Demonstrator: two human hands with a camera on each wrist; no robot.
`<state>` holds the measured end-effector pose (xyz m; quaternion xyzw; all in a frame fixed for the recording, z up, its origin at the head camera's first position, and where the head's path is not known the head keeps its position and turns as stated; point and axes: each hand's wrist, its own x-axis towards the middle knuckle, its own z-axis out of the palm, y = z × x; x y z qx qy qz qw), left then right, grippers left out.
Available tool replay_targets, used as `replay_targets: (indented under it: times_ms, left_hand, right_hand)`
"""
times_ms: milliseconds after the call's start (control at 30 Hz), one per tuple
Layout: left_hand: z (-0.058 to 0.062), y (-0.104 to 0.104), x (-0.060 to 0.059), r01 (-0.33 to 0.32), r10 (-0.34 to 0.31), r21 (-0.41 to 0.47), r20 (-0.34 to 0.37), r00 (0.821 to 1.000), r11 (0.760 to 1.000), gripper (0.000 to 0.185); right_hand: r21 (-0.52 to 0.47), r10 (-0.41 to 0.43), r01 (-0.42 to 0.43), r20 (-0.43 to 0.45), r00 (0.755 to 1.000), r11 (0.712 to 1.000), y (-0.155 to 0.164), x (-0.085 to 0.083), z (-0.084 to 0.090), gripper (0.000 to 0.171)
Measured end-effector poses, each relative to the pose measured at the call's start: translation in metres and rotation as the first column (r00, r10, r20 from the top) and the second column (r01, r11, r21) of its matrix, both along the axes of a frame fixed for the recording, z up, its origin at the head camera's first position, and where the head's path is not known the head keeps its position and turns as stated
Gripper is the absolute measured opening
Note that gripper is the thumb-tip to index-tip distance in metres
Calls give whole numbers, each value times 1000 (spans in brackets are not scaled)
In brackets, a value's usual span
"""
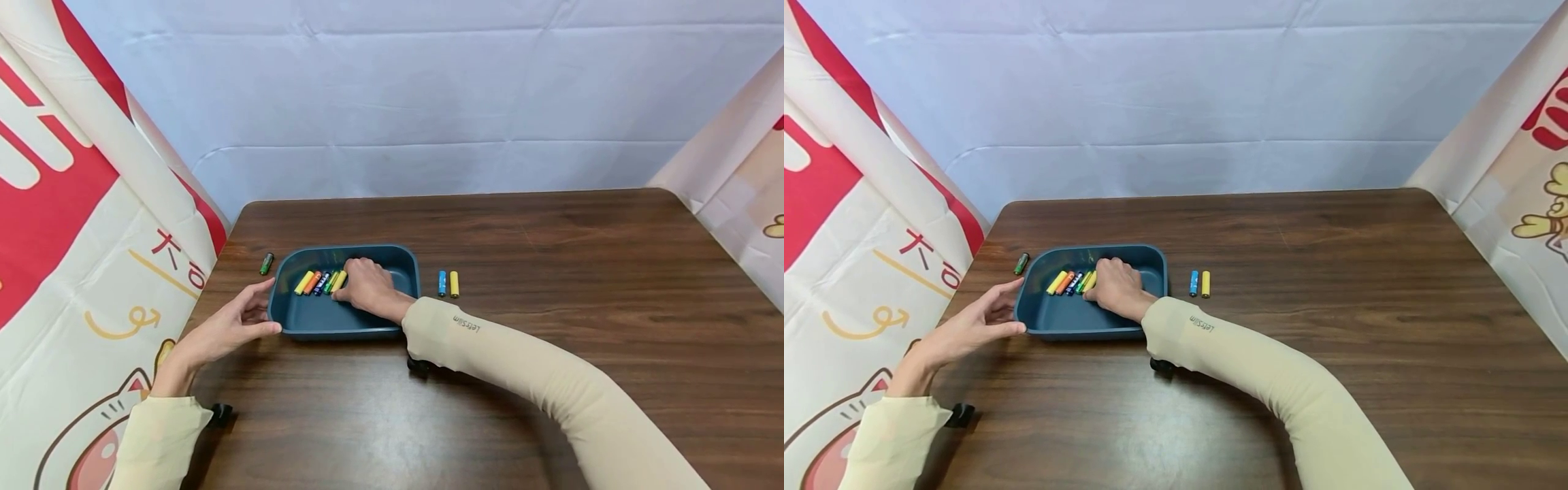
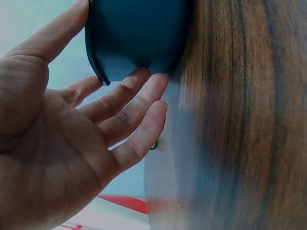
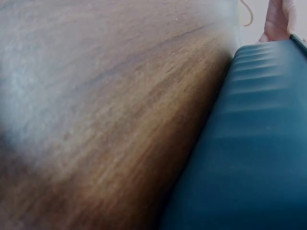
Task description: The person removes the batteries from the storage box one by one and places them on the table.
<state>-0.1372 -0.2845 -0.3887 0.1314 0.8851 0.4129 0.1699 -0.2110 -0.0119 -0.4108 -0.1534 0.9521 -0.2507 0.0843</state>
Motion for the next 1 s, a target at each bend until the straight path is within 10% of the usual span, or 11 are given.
replay_targets:
  times_ms: [1000]
  left_hand:
    - [0,-1,2,-11,11,5,14,1000,1000,91]
  right_hand:
    - [-141,89,-72,118,989,987,31,-2,28,36]
